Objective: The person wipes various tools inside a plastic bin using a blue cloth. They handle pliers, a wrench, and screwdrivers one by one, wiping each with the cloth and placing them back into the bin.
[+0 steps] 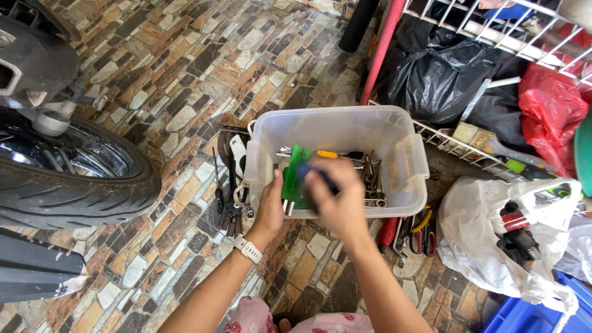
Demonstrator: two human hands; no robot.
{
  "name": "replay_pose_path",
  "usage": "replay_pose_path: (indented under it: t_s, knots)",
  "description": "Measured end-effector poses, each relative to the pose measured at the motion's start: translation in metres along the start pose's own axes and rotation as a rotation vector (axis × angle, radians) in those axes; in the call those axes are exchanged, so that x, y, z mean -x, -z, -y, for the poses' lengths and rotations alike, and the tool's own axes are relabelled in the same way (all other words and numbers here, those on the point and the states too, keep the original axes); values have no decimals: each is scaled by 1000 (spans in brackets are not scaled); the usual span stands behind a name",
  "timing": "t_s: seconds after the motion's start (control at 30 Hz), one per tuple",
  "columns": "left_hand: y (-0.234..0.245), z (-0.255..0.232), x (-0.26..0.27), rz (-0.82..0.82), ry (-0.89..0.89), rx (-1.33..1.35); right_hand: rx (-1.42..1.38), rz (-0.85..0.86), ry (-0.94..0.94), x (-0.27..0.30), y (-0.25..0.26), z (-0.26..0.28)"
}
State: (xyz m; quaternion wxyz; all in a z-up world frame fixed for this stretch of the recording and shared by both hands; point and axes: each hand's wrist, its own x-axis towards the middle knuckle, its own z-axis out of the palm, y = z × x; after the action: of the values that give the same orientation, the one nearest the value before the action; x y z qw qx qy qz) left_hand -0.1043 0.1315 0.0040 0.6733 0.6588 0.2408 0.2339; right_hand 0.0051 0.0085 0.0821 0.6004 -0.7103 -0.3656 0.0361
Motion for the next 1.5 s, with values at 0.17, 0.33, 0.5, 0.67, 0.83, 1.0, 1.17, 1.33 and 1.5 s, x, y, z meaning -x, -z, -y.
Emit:
replay_pose_path:
  t_s: [0.17, 0.33, 0.5, 0.67, 0.83, 1.0, 1.17, 1.33, 1.5]
  knots:
    - [-1, -1, 5, 156, 139, -213, 171, -43, 16, -18, -11, 2]
    - [-4, -7, 6, 129, 168, -131, 355, 51, 56, 14, -20, 21]
    - [3, 8, -2, 137, 191, 279, 189, 130, -13, 30, -20, 30]
    - [12, 29, -10, 97, 181, 286, -4, 38, 31, -9, 9, 5]
    - [15, 29, -6, 141, 177, 156, 239, -35, 18, -16, -18, -1]
    - [17, 25, -2, 151, 274, 313, 568, 80, 346, 31, -36, 21]
    - [18, 25, -10, 102, 335, 718, 315, 255, 185, 48, -26, 35]
    - [15, 27, -9, 84, 278, 553, 78, -16, 122, 4, 5, 7]
    - [19, 24, -7, 258, 141, 264, 92, -61, -8, -21, -7, -8]
